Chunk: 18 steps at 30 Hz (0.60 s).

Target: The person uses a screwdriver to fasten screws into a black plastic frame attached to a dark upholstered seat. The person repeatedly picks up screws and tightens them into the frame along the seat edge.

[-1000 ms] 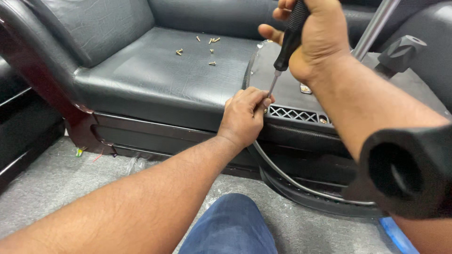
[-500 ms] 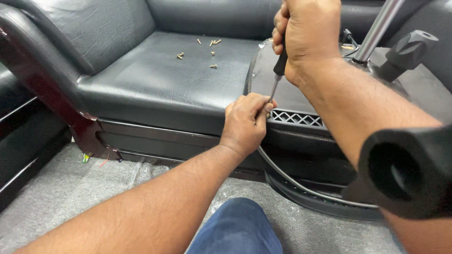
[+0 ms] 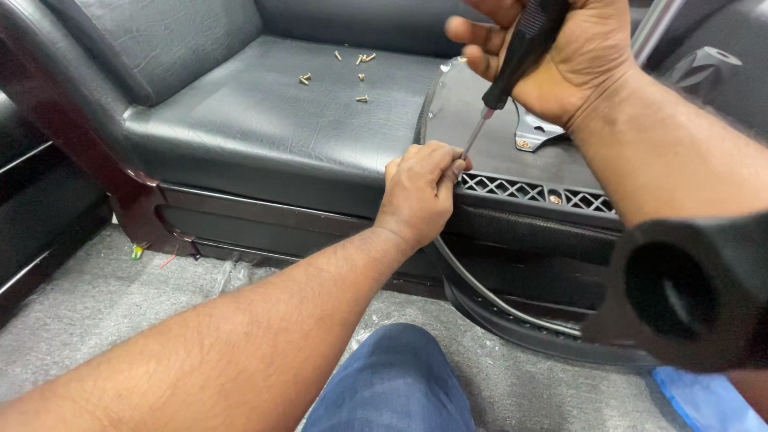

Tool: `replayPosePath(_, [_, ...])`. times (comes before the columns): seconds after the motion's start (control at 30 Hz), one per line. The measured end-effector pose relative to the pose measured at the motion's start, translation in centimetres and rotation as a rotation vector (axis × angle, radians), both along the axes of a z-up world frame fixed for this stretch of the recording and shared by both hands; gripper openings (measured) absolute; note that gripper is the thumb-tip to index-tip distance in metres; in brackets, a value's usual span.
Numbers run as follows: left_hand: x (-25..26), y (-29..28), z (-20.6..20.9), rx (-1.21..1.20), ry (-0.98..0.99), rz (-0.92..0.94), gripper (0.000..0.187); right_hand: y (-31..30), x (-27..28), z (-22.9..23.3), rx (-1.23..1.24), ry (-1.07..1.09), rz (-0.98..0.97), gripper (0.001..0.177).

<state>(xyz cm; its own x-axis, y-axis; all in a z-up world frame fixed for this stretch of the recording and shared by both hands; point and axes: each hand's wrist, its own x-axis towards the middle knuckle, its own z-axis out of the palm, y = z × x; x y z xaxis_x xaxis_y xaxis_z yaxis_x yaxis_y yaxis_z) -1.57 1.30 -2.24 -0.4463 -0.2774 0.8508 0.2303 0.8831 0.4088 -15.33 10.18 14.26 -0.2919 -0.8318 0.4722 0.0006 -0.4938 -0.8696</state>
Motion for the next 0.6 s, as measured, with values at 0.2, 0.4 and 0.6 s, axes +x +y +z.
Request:
replayPosePath(0.2, [-0.1, -0.2, -0.8, 0.062, 0.004, -0.017, 0.008, -1.6, 0.0, -2.1, -0.081, 0.033, -0.135, 0.029])
replayPosePath(0.4, [0.3, 0.0, -0.3, 0.064, -0.022, -0.015, 0.009, -2.8, 2.0, -2.3, -0.147, -0.009, -0.425, 0.025])
replayPosePath(0.6, [0.5, 1.0, 1.5, -0.111, 0.053, 0.117, 0.009, 0.3, 1.3, -1.6, -0.186, -0.043, -0.335, 0.026])
